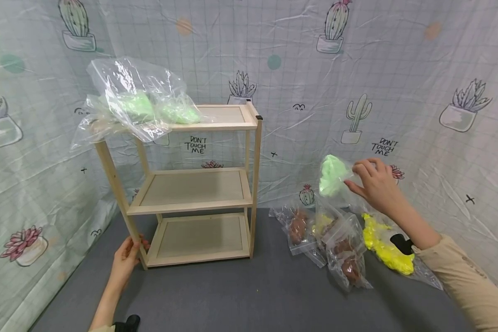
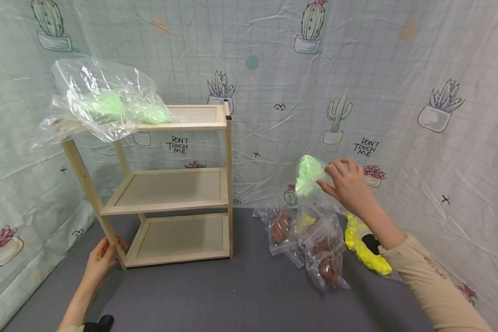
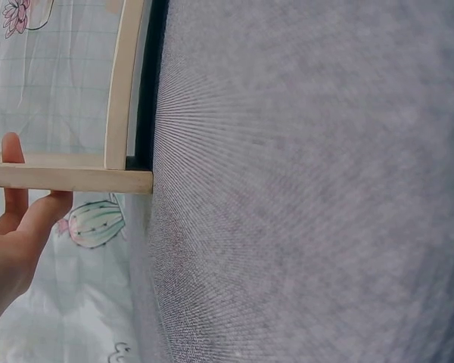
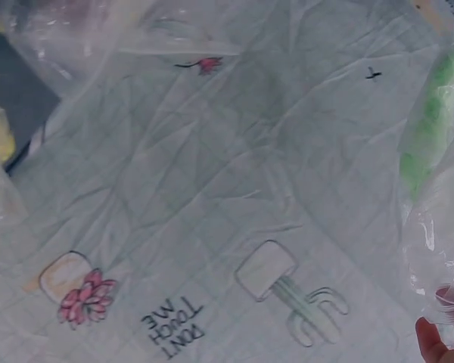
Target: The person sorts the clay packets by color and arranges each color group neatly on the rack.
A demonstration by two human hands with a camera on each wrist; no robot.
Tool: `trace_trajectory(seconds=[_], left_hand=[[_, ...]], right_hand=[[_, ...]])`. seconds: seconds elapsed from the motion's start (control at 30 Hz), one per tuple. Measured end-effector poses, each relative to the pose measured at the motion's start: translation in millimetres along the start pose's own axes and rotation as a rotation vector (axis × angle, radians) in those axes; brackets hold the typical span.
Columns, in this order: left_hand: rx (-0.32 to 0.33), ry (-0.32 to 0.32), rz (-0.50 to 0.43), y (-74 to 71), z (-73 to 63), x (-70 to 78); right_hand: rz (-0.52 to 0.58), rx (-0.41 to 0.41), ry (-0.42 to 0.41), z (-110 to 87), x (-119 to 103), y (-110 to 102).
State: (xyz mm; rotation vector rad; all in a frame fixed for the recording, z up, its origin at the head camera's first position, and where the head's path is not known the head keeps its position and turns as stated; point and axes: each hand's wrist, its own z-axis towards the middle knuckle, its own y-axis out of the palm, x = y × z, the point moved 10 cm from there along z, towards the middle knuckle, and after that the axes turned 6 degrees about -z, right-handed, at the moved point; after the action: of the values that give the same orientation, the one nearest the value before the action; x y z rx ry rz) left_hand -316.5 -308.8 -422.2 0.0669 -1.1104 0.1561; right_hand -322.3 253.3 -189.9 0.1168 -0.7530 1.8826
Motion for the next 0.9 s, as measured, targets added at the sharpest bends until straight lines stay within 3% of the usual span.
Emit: trace_trajectory(seconds=[0.27, 0.9], left_hand=[[0.005, 0.007, -0.010, -0.8, 1.3, 0.2], [0.009, -0.009, 0.006, 0.2, 1.5, -0.6]], right_hand=[[0.075, 0.126, -0.049, 28.4, -16, -23], [0.229, 0.154, -0.023, 96.8, -34, -55]])
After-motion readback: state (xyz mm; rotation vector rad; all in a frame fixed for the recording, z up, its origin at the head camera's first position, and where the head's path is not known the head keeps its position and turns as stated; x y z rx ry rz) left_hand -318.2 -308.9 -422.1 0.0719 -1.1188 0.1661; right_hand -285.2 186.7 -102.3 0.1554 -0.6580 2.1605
